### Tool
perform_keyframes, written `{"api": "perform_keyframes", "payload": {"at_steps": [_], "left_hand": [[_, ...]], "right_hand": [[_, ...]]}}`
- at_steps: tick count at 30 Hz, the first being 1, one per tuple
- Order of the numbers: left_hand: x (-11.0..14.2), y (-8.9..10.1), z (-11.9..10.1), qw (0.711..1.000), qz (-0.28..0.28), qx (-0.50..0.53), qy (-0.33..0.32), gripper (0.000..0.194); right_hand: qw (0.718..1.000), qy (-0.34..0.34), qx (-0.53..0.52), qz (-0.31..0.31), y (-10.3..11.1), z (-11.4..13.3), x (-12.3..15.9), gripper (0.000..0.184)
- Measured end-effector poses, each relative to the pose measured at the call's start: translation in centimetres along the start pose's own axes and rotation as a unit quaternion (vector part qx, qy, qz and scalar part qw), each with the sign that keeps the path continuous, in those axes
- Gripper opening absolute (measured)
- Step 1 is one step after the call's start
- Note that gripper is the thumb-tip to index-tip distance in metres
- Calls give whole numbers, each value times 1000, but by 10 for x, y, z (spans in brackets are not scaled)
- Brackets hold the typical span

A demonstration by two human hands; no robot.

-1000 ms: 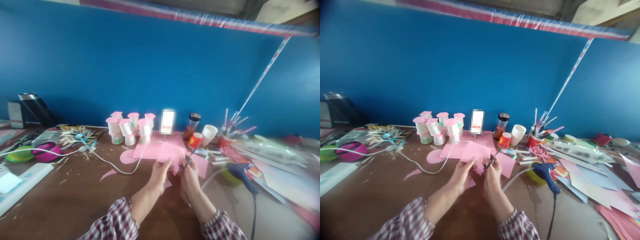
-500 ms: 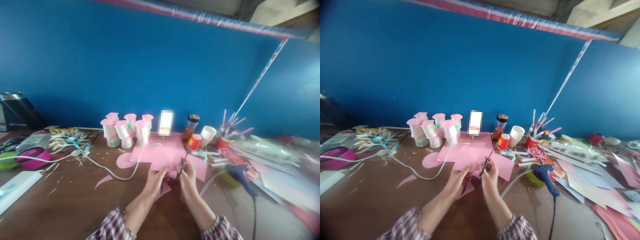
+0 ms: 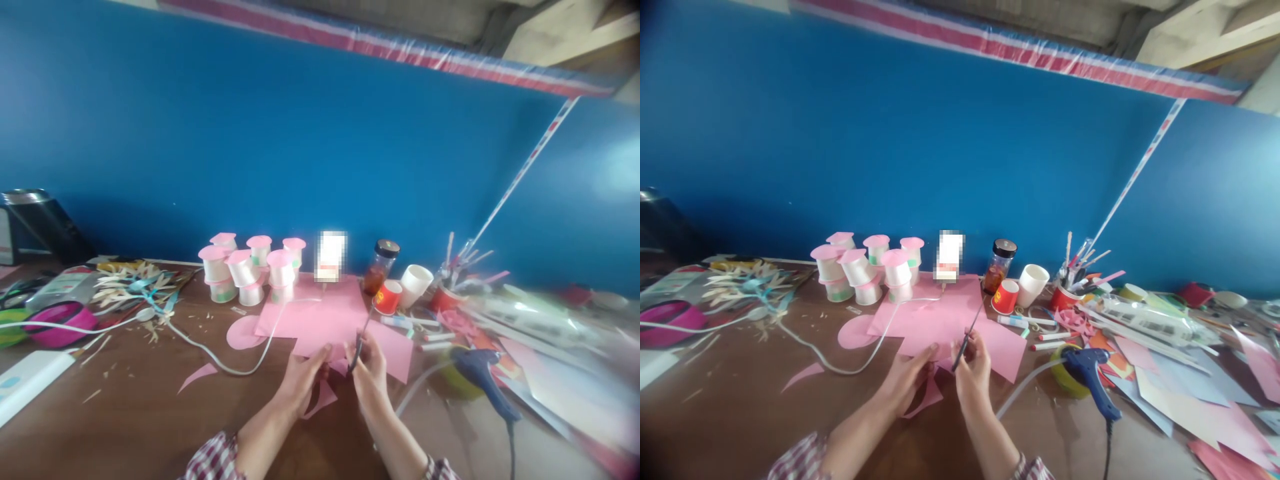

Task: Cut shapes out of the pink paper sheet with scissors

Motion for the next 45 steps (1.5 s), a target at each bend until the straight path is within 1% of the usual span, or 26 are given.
{"api": "perform_keyframes", "payload": {"at_steps": [2, 4, 10, 15, 20, 25, 29, 32, 34, 35, 37, 39, 42, 45], "left_hand": [[0, -1, -6, 998, 7, -47, -34, 29], [1, -2, -11, 996, 12, -66, -53, 31], [0, 1, -8, 999, -7, -46, -15, 31], [-2, -2, -4, 998, 19, -53, -20, 32], [-1, -4, -2, 998, 25, -53, -13, 31], [0, -4, 0, 999, 24, -33, 11, 32], [4, -4, 2, 999, 24, -21, 33, 37], [6, -7, 0, 998, 39, 30, 37, 43], [8, -10, -2, 998, 48, 27, 31, 43], [8, -11, -2, 999, 43, 10, 22, 42], [7, -9, -4, 1000, 16, -24, 2, 37], [7, -7, -6, 999, -8, -37, -8, 33], [6, -2, -6, 999, -38, -19, -3, 32], [5, 10, -7, 996, -93, 10, 6, 36]], "right_hand": [[1000, -9, -5, 5, -1, -2, -1, 37], [1000, -11, -6, 7, -1, -3, -1, 40], [1000, 11, 14, 9, -1, 1, 0, 40], [999, 41, 30, -1, 4, 5, -2, 34], [996, 62, 63, -2, 7, 8, -3, 37], [997, 45, 58, -3, 6, 10, -5, 38], [998, 42, 48, 6, 6, 10, -7, 35], [999, 38, 33, 13, 7, 10, -8, 37], [999, 35, 29, 14, 7, 10, -7, 38], [999, 34, 32, 12, 7, 10, -7, 38], [998, 33, 43, 10, 6, 12, -6, 37], [998, 32, 47, 9, 4, 13, -5, 37], [999, 24, 27, 22, 0, 15, -1, 38], [998, 18, 25, 51, -8, 16, 6, 33]]}}
Point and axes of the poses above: each hand's wrist, its own x-axis away from the middle knuckle, its own y-axis out of the back of the hand, z = x × y, the point moved 8 cm from there along -x, towards the middle knuckle, and after that the axes turned 9 degrees about x, right-handed, at the moved point
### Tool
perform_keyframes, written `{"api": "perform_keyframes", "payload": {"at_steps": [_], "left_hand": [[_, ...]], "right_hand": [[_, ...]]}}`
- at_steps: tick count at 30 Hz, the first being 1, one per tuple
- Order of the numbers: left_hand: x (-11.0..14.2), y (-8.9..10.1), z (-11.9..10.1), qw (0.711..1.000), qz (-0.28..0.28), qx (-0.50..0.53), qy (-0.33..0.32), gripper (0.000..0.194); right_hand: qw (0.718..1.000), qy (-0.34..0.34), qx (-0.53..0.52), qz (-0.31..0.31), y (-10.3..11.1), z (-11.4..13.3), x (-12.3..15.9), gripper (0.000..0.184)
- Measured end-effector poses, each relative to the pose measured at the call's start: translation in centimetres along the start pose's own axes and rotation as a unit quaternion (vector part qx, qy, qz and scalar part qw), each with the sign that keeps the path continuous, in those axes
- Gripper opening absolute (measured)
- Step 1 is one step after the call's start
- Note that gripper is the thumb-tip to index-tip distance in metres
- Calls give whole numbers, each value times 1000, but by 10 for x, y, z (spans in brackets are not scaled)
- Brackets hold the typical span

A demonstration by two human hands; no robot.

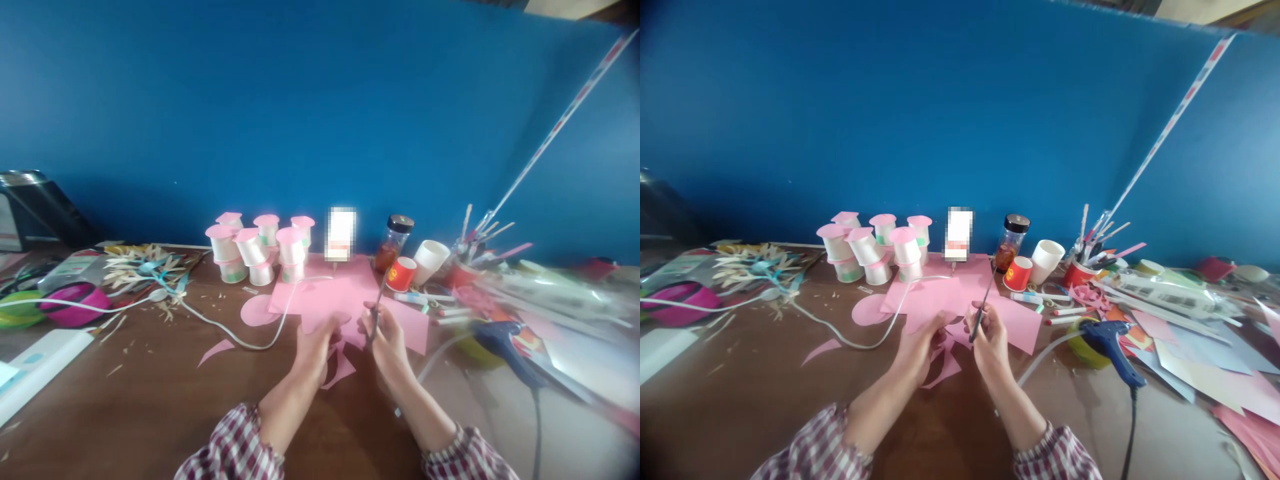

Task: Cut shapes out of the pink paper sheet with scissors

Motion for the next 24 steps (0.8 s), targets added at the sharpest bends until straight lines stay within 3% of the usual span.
{"api": "perform_keyframes", "payload": {"at_steps": [5, 10, 14, 24], "left_hand": [[-5, 13, -3, 994, -68, 85, -32, 39], [-1, 10, 9, 993, -71, 90, 29, 40], [6, 5, 8, 993, -64, 90, 31, 37], [4, 6, 12, 993, -67, 91, 18, 39]], "right_hand": [[994, 14, 45, 98, -26, 0, 16, 29], [980, 49, 111, 159, -40, 1, 28, 27], [973, 78, 132, 174, -43, 5, 31, 27], [975, 58, 127, 171, -42, -2, 30, 24]]}}
Point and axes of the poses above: each hand's wrist, its own x-axis away from the middle knuckle, its own y-axis out of the back of the hand, z = x × y, the point moved 8 cm from there along -x, towards the middle knuckle, and after that the axes turned 9 degrees about x, right-handed, at the moved point
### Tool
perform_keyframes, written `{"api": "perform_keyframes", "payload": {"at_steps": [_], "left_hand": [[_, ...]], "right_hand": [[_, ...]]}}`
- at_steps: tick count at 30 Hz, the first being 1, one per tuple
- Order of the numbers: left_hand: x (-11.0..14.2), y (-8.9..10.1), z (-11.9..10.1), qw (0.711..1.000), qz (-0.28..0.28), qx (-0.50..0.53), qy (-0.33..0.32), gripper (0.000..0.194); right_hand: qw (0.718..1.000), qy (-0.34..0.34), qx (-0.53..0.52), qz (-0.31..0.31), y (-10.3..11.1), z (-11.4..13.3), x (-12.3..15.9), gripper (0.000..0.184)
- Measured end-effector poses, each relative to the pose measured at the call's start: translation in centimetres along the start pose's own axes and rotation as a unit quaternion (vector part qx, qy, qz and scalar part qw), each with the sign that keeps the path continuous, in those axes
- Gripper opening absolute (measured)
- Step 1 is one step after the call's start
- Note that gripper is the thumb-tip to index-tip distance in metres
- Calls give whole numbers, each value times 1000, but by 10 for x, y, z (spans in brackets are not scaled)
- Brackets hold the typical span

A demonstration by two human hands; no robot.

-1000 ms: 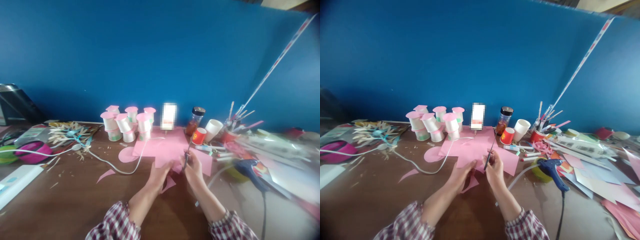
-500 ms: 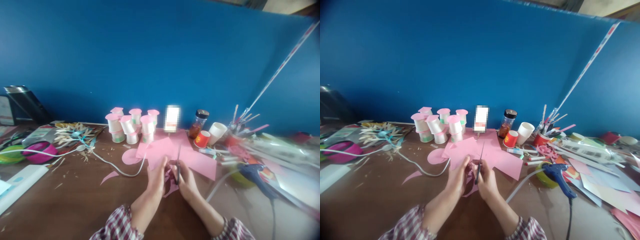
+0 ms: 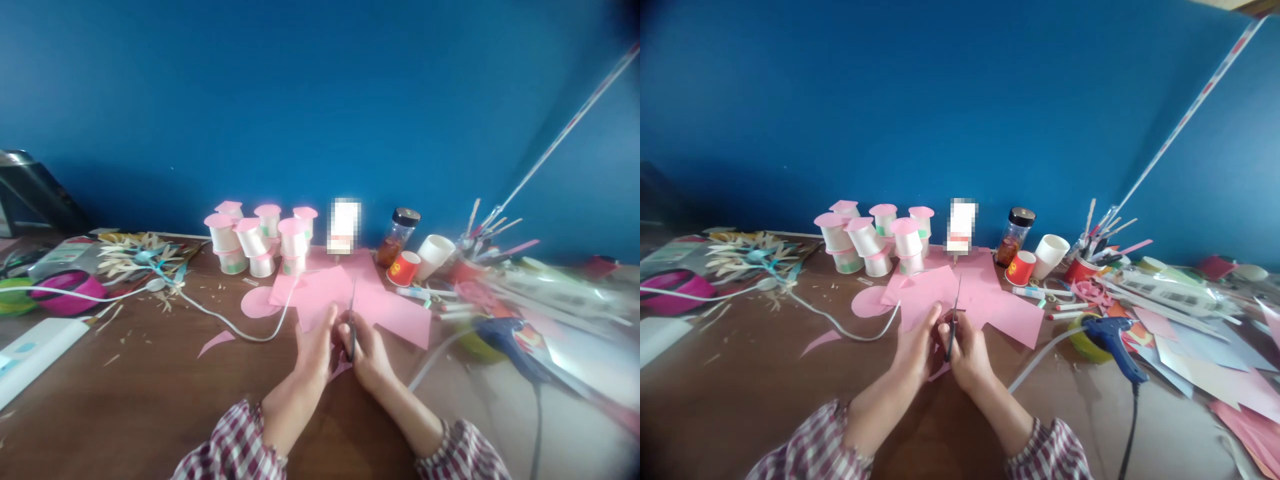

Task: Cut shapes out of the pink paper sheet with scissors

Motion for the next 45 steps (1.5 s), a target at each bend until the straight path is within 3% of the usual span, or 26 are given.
{"api": "perform_keyframes", "payload": {"at_steps": [4, 16, 32, 45], "left_hand": [[-1, -1, -2, 1000, 18, -7, -21, 36], [0, -1, 2, 1000, 20, -18, 11, 41], [0, -1, 1, 1000, 27, -1, -1, 44], [3, -2, -6, 999, 19, -23, -20, 40]], "right_hand": [[1000, 0, 11, 5, 0, 0, 0, 23], [1000, -10, 12, -3, 2, 0, -1, 25], [1000, -11, 28, -3, 4, 4, -2, 27], [1000, -11, -27, 7, 2, 4, 0, 29]]}}
Point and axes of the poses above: each hand's wrist, its own x-axis away from the middle knuckle, its own y-axis out of the back of the hand, z = x × y, the point moved 8 cm from there along -x, towards the middle knuckle, and after that the axes turned 9 degrees about x, right-handed, at the moved point
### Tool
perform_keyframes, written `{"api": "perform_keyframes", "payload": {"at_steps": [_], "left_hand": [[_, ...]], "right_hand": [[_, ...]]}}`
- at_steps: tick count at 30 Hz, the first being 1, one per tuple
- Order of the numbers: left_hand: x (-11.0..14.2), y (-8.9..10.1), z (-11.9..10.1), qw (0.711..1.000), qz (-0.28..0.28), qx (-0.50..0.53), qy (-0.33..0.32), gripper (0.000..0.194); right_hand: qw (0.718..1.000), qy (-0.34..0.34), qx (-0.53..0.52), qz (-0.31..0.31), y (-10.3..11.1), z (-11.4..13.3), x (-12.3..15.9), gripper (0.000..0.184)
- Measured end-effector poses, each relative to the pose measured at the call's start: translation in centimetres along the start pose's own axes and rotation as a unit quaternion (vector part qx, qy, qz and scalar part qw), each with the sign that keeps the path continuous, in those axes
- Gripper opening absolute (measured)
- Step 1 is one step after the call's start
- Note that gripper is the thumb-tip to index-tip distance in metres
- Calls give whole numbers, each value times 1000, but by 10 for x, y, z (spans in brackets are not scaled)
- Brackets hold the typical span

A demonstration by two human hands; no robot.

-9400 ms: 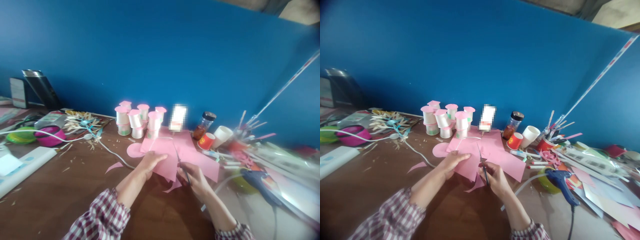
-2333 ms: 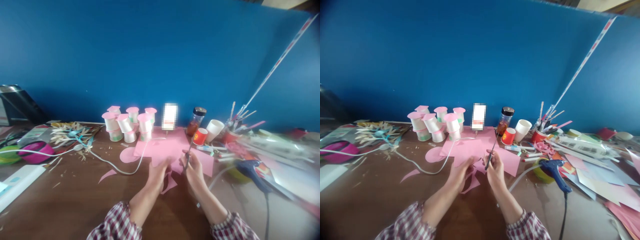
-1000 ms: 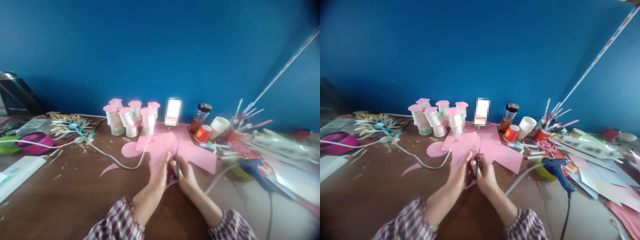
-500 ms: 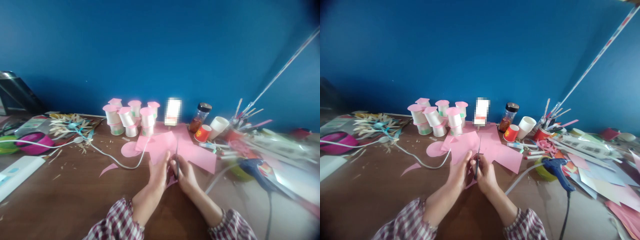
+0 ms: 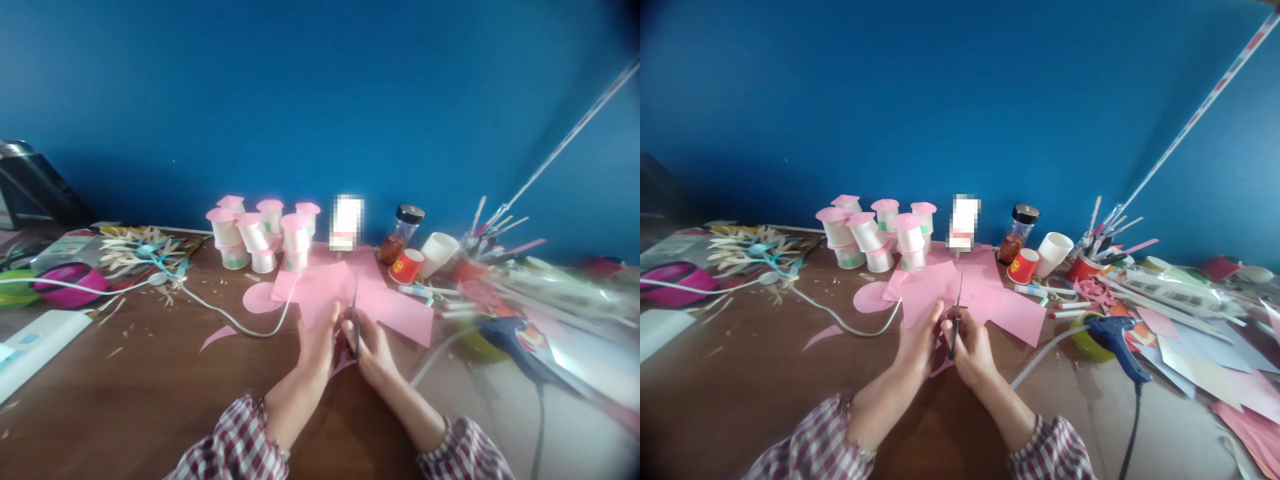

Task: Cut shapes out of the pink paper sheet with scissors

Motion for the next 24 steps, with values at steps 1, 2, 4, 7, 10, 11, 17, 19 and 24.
{"api": "perform_keyframes", "payload": {"at_steps": [1, 2, 4, 7, 10, 11, 17, 19, 24], "left_hand": [[0, 0, 0, 1000, 2, -1, -1, 40], [0, 0, 0, 1000, 4, -1, -1, 40], [0, 1, 0, 1000, -1, -4, 1, 42], [1, 2, 0, 1000, -10, -5, 6, 44], [1, -1, -1, 1000, -1, -3, 4, 42], [2, -1, -1, 1000, -3, -5, 8, 42], [7, -2, -2, 1000, -21, -6, 21, 42], [6, -3, -2, 1000, -12, -5, 14, 44], [1, 0, 1, 1000, 3, -2, 4, 46]], "right_hand": [[1000, -1, 0, -1, 0, 0, 0, 29], [1000, -1, 3, -2, 0, 0, 0, 29], [1000, 1, 9, -1, 0, 1, 0, 29], [1000, 5, 13, 4, 0, 1, 0, 31], [1000, 6, 21, 4, -1, -1, -1, 30], [1000, 5, 23, 3, -1, -1, -1, 29], [1000, 0, 16, 10, -2, -5, -1, 28], [1000, -1, 20, 11, -2, -5, -1, 28], [1000, -1, 26, 6, -1, -4, -2, 29]]}}
Point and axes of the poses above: each hand's wrist, its own x-axis away from the middle knuckle, its own y-axis out of the back of the hand, z = x × y, the point moved 8 cm from there along -x, towards the middle knuckle, and after that the axes turned 9 degrees about x, right-handed, at the moved point
